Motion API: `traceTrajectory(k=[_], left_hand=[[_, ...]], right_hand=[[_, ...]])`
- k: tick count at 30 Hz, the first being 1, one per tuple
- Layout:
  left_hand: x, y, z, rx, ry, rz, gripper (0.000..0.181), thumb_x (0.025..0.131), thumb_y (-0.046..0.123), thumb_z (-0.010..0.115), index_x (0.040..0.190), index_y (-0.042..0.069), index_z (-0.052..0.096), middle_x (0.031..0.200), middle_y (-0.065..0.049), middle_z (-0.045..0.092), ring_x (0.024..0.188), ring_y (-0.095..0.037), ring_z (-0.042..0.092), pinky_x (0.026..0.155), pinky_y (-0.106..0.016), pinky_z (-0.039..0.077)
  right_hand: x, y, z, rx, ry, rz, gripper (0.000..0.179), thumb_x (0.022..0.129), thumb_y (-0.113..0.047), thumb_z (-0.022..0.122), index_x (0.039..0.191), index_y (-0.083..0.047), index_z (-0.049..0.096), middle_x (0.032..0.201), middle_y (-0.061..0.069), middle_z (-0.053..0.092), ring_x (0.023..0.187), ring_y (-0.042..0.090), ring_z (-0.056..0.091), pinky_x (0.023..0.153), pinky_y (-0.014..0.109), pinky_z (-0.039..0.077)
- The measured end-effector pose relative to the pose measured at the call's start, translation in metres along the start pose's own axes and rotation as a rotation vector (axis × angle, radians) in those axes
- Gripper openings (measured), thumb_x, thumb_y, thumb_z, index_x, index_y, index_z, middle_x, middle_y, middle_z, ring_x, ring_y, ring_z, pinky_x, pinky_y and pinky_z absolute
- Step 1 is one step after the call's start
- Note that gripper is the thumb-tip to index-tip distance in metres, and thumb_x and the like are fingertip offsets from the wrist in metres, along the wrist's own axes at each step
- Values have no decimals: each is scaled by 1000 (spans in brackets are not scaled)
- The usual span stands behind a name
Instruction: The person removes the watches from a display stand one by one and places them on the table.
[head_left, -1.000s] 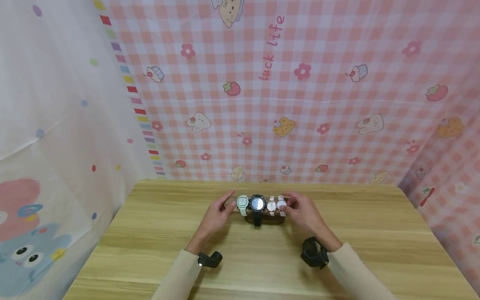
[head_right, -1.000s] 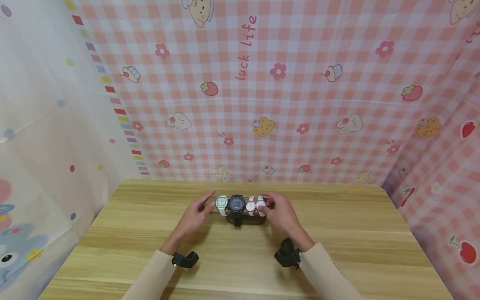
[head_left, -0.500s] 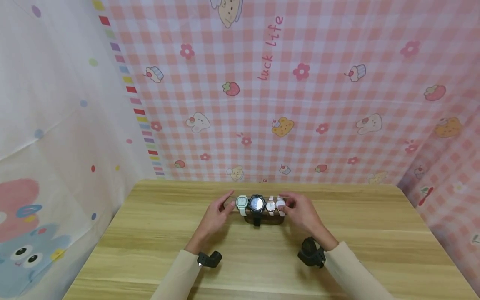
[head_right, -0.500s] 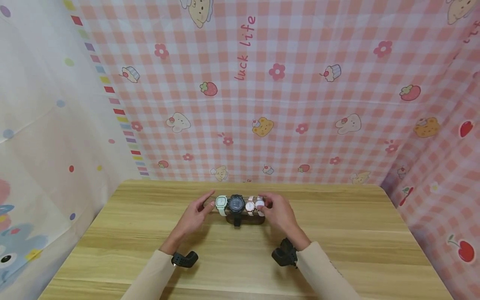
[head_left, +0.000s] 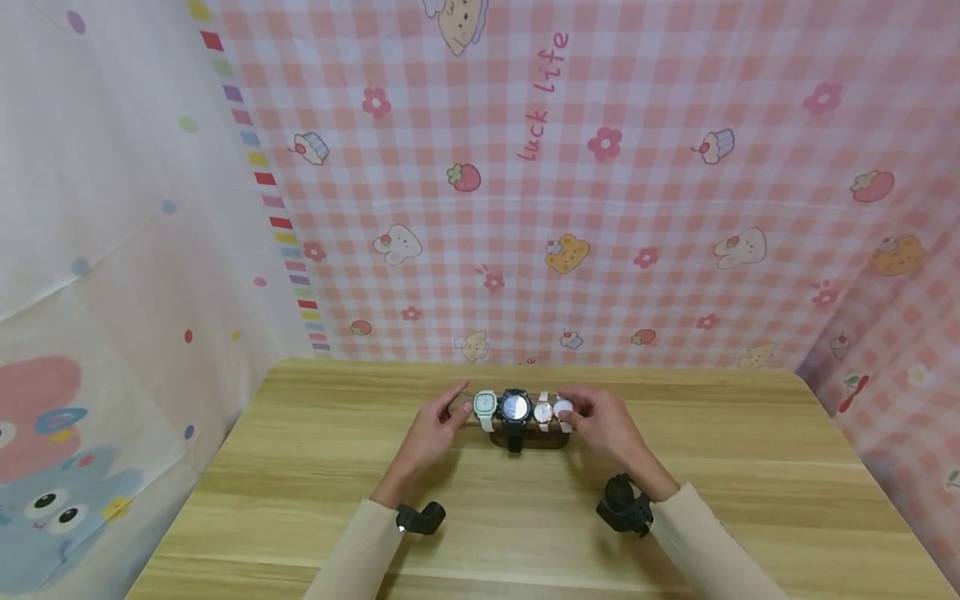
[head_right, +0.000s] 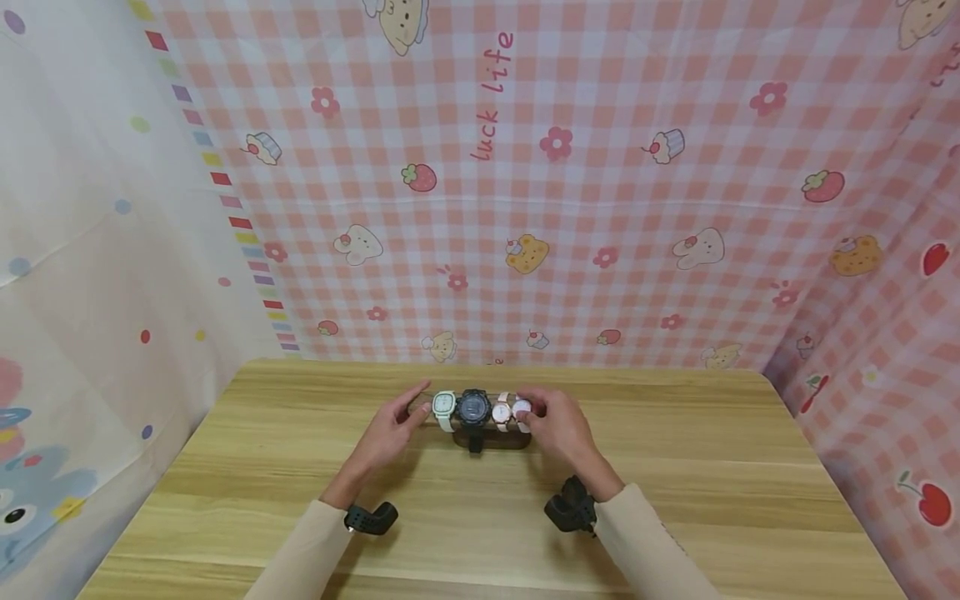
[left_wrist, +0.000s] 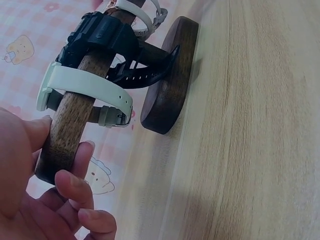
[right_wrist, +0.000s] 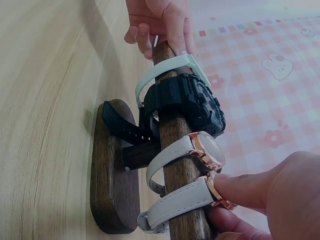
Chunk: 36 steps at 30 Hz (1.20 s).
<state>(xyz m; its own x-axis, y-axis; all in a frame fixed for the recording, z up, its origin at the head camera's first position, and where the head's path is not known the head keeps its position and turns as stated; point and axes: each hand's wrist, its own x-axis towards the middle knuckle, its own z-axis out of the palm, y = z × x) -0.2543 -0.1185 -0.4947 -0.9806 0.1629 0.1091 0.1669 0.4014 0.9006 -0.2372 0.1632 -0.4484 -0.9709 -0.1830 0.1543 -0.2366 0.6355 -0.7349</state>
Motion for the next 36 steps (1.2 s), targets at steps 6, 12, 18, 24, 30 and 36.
traceTrajectory(k=[6,12,18,24,30,36], left_hand=[[0,2,1,8,-4,10,49,101,26,58,149,17,47,76,-2,48,70,-15,46,62,-25,41],[2,2,1,9,-5,11,50,101,26,58,148,14,47,76,-2,46,70,-14,45,61,-24,40],[1,3,1,-4,-4,10,49,101,25,58,148,16,47,74,-2,46,67,-14,44,58,-24,39],[1,2,1,-16,-4,-2,48,101,26,59,148,22,48,76,-2,49,68,-14,46,58,-24,40],[0,2,0,-7,-3,-3,48,101,26,58,148,23,48,78,-2,48,70,-14,46,60,-24,41],[-1,1,-1,-1,-5,-11,47,102,26,58,148,25,48,77,-2,48,68,-13,46,59,-23,40]], right_hand=[[-1,2,-2,-1,0,6,33,89,-7,72,122,-1,68,78,2,61,69,14,53,57,25,43],[-3,6,-9,3,8,18,32,91,-8,70,122,-1,68,78,3,61,69,15,52,57,26,42],[-5,12,-16,24,5,77,34,92,-9,68,125,-3,67,80,4,61,70,16,52,56,26,42],[-9,20,-22,39,31,76,33,92,-9,68,124,-2,67,82,6,62,70,17,54,56,26,42],[-14,27,-29,53,59,84,30,93,-9,68,122,-3,68,84,7,64,69,16,54,54,26,42],[-18,33,-32,76,82,96,30,92,-9,68,121,-4,69,88,8,67,71,20,60,55,26,46]])
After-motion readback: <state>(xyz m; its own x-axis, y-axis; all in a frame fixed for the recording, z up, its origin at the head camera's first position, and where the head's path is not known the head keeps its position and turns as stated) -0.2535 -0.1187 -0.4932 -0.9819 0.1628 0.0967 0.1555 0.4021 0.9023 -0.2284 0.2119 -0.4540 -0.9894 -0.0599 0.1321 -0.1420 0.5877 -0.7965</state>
